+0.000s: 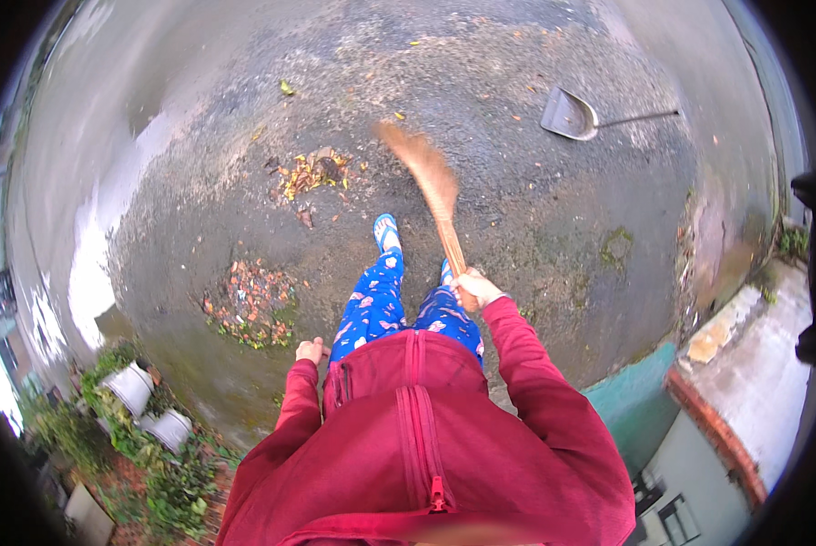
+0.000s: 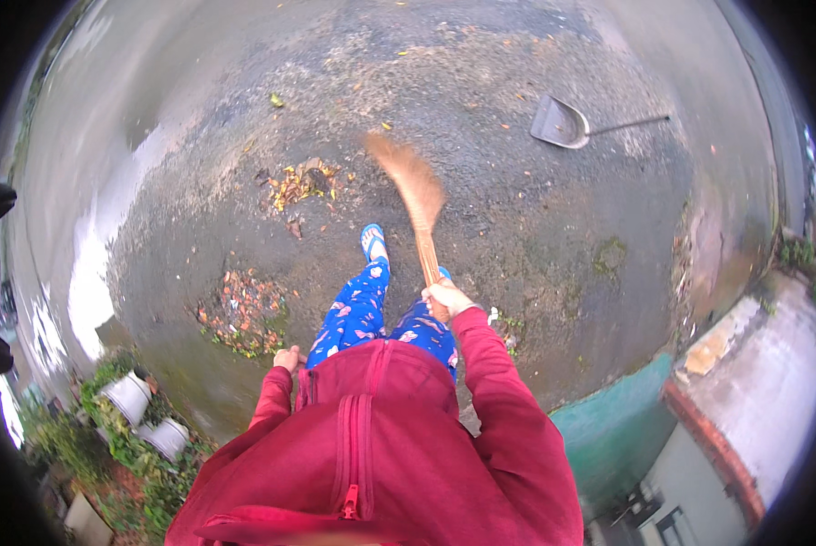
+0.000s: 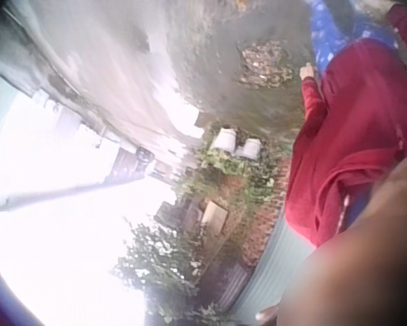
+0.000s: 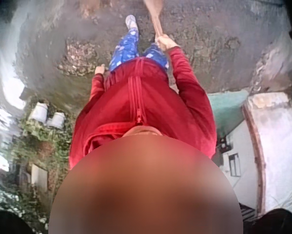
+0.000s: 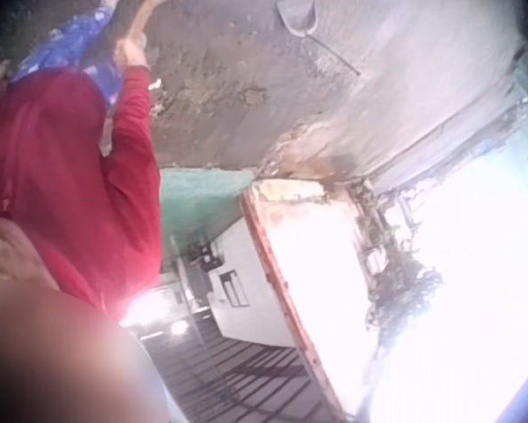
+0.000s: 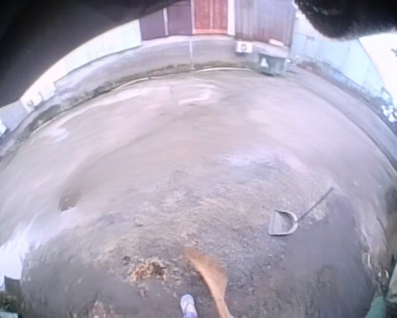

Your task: The person sweeps scattered leaves and debris on a concrete surface using a broom and dustpan. They gather the debris into piles, scoop it into the dustpan, and carry it to a green waste bin, then return to continue sweeping.

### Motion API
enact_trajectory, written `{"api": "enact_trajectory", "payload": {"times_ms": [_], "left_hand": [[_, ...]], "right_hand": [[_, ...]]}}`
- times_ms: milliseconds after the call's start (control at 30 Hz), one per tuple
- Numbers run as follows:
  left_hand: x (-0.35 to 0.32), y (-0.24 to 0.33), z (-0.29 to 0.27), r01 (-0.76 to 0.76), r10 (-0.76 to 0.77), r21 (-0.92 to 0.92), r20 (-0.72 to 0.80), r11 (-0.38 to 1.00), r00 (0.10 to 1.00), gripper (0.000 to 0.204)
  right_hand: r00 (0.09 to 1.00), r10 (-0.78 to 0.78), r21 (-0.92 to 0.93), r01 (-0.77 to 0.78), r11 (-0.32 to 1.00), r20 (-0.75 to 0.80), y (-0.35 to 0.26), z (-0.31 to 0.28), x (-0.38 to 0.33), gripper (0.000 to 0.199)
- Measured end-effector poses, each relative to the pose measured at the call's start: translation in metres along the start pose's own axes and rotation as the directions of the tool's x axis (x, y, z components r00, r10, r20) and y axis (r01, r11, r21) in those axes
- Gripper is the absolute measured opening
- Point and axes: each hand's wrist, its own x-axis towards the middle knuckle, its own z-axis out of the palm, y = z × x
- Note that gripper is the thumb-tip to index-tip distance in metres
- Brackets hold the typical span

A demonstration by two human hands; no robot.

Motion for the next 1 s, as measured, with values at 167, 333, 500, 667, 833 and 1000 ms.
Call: {"api": "enact_trajectory", "payload": {"times_ms": [167, 333, 500, 667, 833, 1000], "left_hand": [[-0.039, 0.073, -0.010, -0.245, 0.252, 0.193, -0.010, 0.950, 0.968, 0.046], [-0.039, 0.100, -0.012, -0.301, 0.298, 0.134, 0.044, 0.944, 0.954, 0.048], [-0.024, 0.072, -0.025, -0.267, 0.262, 0.088, 0.066, 0.960, 0.963, 0.047], [-0.028, 0.059, -0.060, -0.028, 0.025, 0.085, 0.032, 0.996, 0.999, 0.051], [-0.042, 0.153, -0.063, -0.187, 0.251, -0.367, 0.133, 0.911, 0.959, 0.063], [-0.080, 0.313, 0.030, 0.031, 0.325, -0.490, 0.623, 0.871, 0.712, 0.082]], "right_hand": [[0.993, -0.063, 0.268, 0.035, 0.963, 0.097, -0.014, -0.044, -0.083, 0.026], [0.981, -0.185, 0.239, 0.194, 0.951, -0.061, -0.010, -0.097, -0.118, 0.031], [0.831, -0.520, 0.268, 0.556, 0.787, -0.198, -0.061, -0.138, -0.042, 0.011], [0.867, -0.124, -0.164, 0.050, 0.985, -0.483, -0.091, -0.081, 0.040, 0.017], [0.999, -0.038, 0.283, 0.035, 0.959, 0.006, -0.065, -0.042, -0.011, 0.012], [0.906, -0.144, 0.716, -0.209, 0.666, 0.398, -0.070, 0.006, -0.071, 0.014]]}}
